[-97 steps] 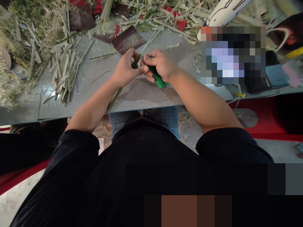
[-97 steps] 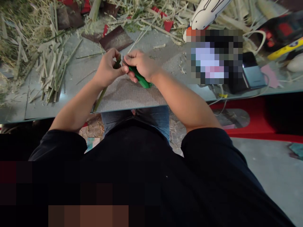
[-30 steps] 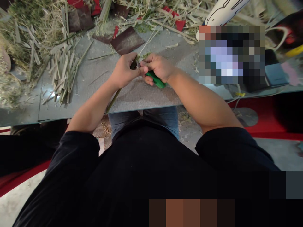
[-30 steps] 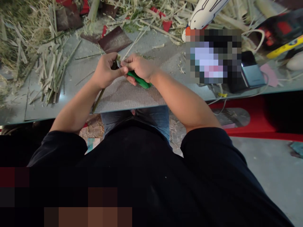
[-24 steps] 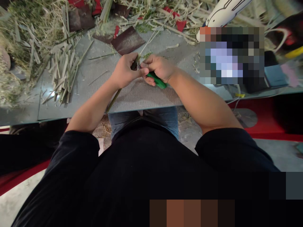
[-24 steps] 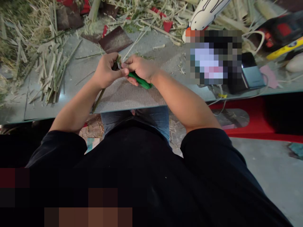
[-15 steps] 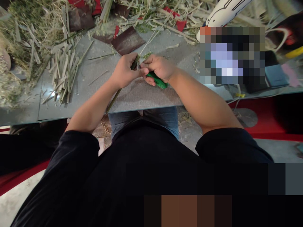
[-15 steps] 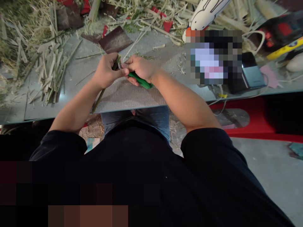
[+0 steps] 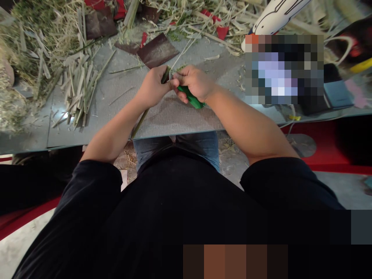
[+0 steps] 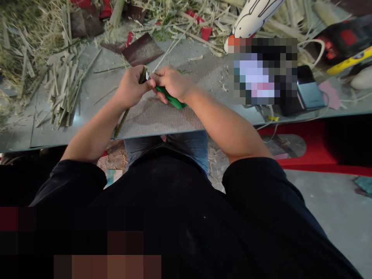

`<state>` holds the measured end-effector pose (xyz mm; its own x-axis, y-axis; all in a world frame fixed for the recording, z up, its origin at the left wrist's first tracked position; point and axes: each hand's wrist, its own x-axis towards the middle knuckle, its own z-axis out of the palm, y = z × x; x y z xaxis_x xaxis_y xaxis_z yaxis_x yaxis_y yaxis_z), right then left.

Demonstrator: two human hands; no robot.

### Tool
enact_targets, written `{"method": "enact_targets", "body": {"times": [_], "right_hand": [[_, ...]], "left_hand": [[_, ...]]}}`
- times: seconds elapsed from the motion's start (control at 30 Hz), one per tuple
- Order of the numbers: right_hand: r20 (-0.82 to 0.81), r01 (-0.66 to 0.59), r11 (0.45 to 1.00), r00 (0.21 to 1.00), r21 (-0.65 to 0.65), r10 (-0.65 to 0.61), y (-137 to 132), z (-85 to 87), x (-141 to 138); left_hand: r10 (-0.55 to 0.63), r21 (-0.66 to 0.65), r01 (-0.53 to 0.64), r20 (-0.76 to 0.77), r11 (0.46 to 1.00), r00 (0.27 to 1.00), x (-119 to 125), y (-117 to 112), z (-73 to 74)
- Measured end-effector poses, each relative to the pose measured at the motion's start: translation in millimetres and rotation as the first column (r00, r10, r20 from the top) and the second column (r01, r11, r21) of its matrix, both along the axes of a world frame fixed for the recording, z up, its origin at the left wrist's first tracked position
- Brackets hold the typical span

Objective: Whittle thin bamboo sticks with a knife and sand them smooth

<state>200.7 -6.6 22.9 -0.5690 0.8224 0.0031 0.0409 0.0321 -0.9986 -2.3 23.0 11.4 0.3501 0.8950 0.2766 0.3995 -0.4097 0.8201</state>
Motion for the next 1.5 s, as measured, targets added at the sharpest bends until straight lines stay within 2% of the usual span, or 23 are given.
{"method": "enact_targets", "body": {"times": [0.17,0.4,0.6,1.03,1.27,1.4,1.5], "right_hand": [[0.036,0.033,0.999,0.999,-0.011,-0.033,-0.2,-0.6,0.2],[0.048,-0.082,0.997,0.996,0.012,0.081,-3.0,4.3,3.2],[0.122,-0.116,0.989,0.984,-0.086,0.126,-0.5,4.2,5.2],[0.09,-0.069,0.991,0.993,-0.111,0.079,-3.5,5.8,4.2],[0.008,0.031,0.999,0.999,-0.011,-0.031,-5.4,5.9,-2.7],[0.059,-0.016,0.994,0.998,-0.107,0.023,-7.4,8.4,-3.9],[0.081,-0.05,0.991,0.995,-0.122,0.06,-8.4,9.7,-1.6]], "left_hand": [[-0.012,-0.017,0.013,0.033,1.0,0.999,-1.4,0.1,2.3],[-0.078,-0.077,0.083,0.07,0.994,0.995,-1.7,-9.2,8.5],[-0.109,-0.106,0.116,0.074,0.987,0.991,-1.8,-12.5,8.4],[-0.147,-0.077,0.15,0.046,0.986,0.988,0.8,-10.6,6.4],[-0.109,-0.114,0.111,0.028,0.987,0.994,0.9,-4.9,3.4],[-0.102,-0.124,0.108,0.054,0.986,0.993,-2.2,-2.3,3.3],[-0.138,-0.128,0.144,0.06,0.981,0.989,-4.2,-5.4,6.0]]}}
